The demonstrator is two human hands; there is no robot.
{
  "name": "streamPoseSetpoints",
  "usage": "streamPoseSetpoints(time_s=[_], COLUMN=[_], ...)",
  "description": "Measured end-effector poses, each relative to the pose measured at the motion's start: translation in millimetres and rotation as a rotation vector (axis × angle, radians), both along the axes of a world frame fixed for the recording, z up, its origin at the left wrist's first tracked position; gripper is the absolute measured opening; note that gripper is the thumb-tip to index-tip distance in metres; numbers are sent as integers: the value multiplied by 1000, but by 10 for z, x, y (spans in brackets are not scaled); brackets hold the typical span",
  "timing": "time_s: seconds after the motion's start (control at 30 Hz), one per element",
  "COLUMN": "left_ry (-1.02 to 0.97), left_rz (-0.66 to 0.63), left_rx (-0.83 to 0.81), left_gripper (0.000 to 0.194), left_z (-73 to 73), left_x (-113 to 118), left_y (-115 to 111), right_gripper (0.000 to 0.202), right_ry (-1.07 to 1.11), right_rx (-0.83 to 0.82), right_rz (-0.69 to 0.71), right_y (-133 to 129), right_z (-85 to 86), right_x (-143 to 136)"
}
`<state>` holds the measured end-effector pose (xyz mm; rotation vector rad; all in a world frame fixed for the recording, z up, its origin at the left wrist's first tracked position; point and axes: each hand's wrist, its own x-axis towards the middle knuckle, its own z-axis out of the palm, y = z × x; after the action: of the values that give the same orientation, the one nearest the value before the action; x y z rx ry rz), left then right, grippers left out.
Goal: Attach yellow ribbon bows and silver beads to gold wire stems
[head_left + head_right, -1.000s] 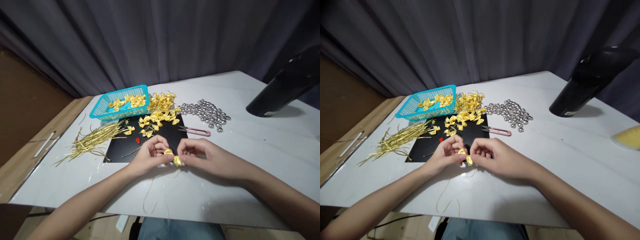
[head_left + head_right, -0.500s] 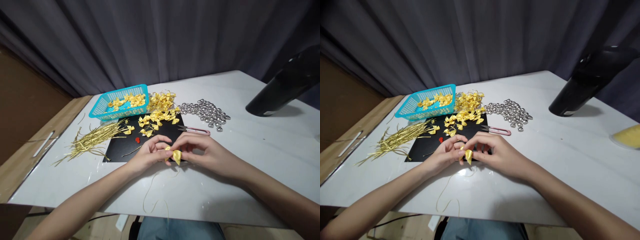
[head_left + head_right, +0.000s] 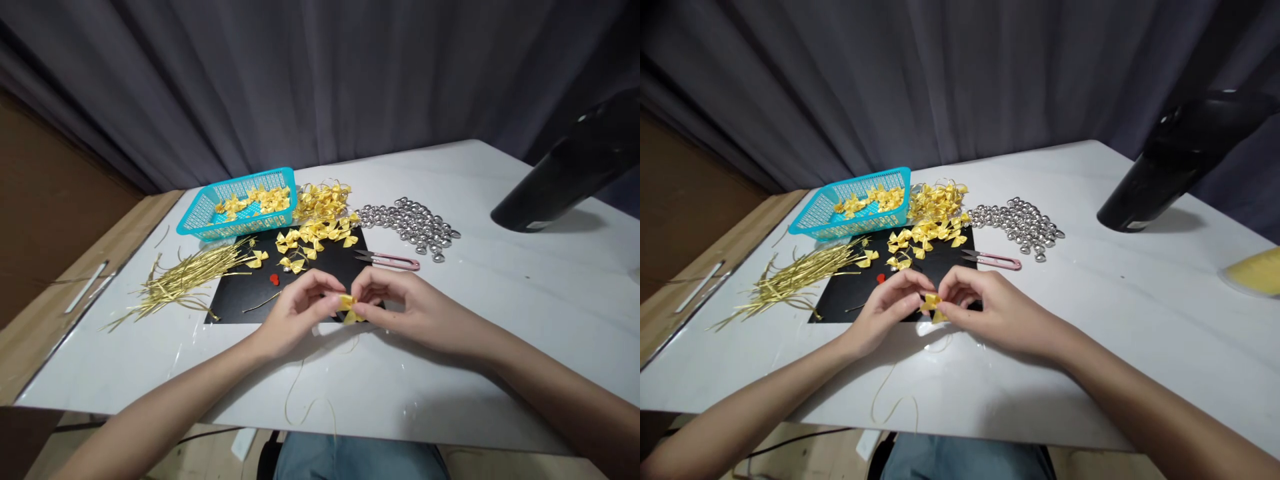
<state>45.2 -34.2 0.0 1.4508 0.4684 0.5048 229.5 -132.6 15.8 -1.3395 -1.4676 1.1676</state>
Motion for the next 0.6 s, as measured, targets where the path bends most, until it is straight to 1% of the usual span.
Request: streamPoseSetpoints(time_s=[0.1,0.2,0.23,0.3,0.37,0.43,0.47,0.53,0.6], left_ry=[30,90,98,86,71,66,62,55,58], left_rz=[5,89,117,169,210,241,251,260,259], left_rx=[33,9,-2,-11,-3,7,9,12,19], left_gripper=[26,25,26,28,29,29,29,29,29], left_z=[-20,-39,-41,-40,-42,-49,-53,-61,-67], left_x=[7,24,28,32,32,33,35,42,51], left_y=[-23,7,26,66,98,115,117,115,108], right_gripper=[18,25,26,22,14,7,7,7,12], right_ry=[-20,-22,-68,-262,-475,-590,-621,-704,-822], right_rx=[-37,-17,4,70,117,129,127,135,153], right_rz=[18,-15,-36,-34,66,204,249,281,281], right_y=[12,35,41,47,40,20,6,-25,-59], right_z=[-25,-8,5,31,44,42,37,25,14], right_x=[-10,28,55,119,167,170,152,92,32])
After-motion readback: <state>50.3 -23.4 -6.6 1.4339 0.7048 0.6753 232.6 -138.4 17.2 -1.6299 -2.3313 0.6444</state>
